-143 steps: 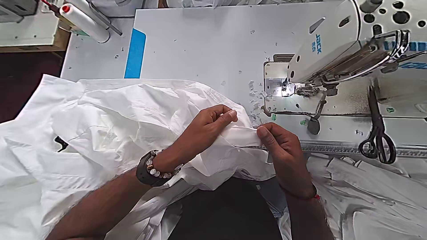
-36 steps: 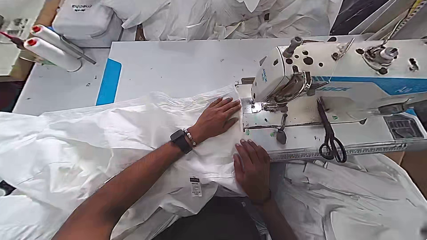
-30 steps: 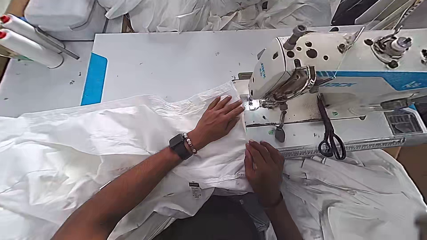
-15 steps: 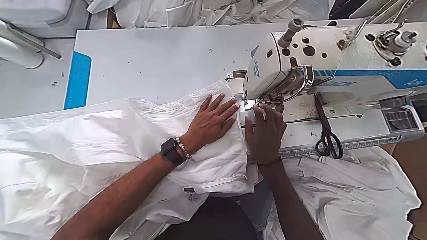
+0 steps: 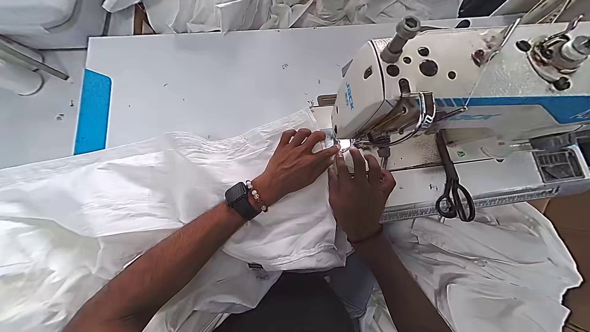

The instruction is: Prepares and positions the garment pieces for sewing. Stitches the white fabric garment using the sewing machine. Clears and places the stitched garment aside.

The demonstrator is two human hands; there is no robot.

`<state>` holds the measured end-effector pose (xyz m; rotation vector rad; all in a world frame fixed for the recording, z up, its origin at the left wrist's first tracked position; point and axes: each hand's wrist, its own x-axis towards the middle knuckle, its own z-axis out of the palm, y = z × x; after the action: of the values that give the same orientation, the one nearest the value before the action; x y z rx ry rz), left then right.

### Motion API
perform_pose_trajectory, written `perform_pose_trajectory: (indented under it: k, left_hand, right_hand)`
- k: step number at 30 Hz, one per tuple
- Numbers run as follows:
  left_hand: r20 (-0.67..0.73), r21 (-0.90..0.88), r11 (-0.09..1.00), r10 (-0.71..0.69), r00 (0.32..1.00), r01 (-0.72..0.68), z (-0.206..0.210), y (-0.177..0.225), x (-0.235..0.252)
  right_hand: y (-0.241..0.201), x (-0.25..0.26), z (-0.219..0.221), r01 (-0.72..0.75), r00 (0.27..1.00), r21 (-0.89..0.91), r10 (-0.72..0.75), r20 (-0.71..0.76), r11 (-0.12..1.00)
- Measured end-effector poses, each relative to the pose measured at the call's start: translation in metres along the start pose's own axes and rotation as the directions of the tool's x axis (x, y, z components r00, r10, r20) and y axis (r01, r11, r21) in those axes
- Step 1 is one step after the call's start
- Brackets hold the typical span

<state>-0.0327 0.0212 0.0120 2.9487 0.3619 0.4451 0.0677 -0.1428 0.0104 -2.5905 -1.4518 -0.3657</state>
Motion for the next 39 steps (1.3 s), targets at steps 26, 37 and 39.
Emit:
perform_pose_trajectory:
  k: [26,37,39]
  left_hand:
    - [0.014,-0.115,0.991,-0.073,0.997,0.074,0.003,-0.007,-0.021]
    - [0.023,-0.089,0.992,-0.09,0.996,0.092,0.001,-0.005,-0.02]
    - [0.011,-0.097,0.99,-0.097,0.995,0.098,-0.001,-0.003,-0.019]
  right_hand:
    - [-0.021,0.014,-0.008,-0.278,0.961,0.336,0.254,0.113,0.9]
    - [-0.019,0.002,-0.004,-0.219,0.975,0.331,0.218,0.043,0.918]
    - [-0.02,-0.005,-0.002,-0.178,0.982,0.309,0.187,0.0,0.934]
